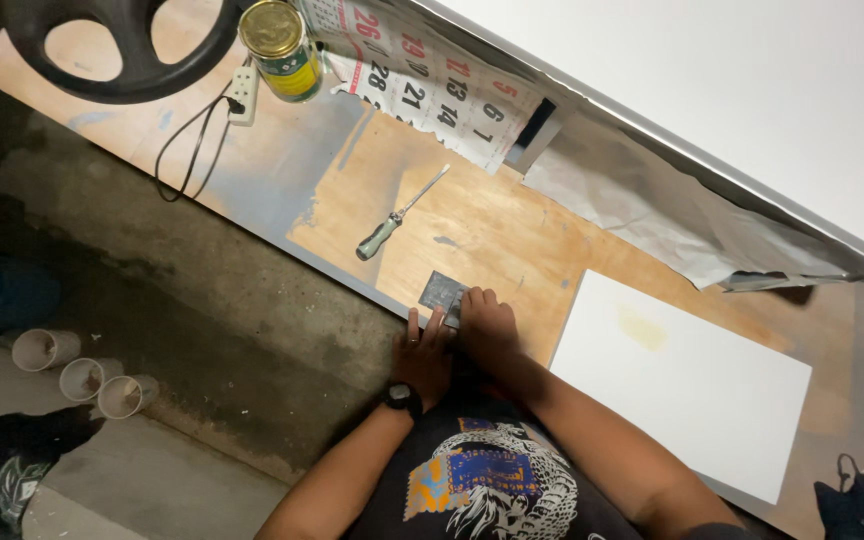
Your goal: The person sands a white rectangular panel with a sanding block, then wipes the surface with a cloth. The person also rubs two sanding blocks together on the workbench.
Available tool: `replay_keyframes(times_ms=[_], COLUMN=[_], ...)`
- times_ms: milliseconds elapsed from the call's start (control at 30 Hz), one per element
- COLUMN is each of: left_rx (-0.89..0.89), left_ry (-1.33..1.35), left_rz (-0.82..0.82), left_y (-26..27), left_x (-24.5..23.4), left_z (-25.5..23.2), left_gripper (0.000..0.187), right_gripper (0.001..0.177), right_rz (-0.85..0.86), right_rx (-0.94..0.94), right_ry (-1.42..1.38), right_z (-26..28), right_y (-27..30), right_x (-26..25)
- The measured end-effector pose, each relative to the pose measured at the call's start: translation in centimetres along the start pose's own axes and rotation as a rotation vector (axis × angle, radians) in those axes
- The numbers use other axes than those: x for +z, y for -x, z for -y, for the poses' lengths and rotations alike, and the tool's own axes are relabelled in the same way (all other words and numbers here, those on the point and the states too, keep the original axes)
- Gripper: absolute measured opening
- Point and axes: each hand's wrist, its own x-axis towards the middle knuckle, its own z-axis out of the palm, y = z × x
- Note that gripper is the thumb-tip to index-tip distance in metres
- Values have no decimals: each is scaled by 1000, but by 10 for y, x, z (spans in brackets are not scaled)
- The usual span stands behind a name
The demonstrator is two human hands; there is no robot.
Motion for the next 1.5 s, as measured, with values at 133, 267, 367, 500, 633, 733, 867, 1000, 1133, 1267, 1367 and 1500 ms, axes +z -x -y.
replay_keyframes(times_ms=[133, 267, 367, 500, 633, 733, 867, 1000, 1133, 1267, 1367, 1500], left_rx=[3, -10, -88, -467, -600, -645, -885, -1167, -1109, -1151, -1128, -1236], left_ry=[9, 47, 130, 336, 340, 469, 822, 1364, 1623, 1633, 1749, 1808], left_rz=[-14, -215, -436, -20, 231, 396, 286, 23, 112, 16, -54, -353], left_y=[0, -15, -34, -61, -89, -94, -83, -63, -59, -47, -41, -33], left_x=[7, -10, 10, 3, -7, -23, -28, -66, -94, -83, -111, -133], left_z=[0, -7, 12, 23, 24, 31, 68, 95, 86, 101, 96, 120], left_gripper=[74, 53, 30, 70, 71, 50, 57, 49, 52, 49, 44, 54], right_gripper=[13, 25, 34, 31, 29, 30, 21, 16, 3, 11, 13, 20], right_rz=[-14, -11, 283, 518, 532, 639, 553, 324, 664, 759, 727, 463], right_rx=[-14, -22, 167, 587, 620, 639, 788, 881, 957, 989, 908, 805], right_ry=[41, -54, -444, -783, -815, -922, -1495, -2407, -2239, -2124, -1930, -1342], right_z=[1, -5, -33, -85, -97, -107, -120, -101, -31, -30, -31, -63], right_y=[-6, -24, -55, -59, -31, -26, -52, -78, -76, -82, -75, -72], right_x=[-20, -30, -35, -34, 4, 11, -46, -81, -30, -17, -10, 83])
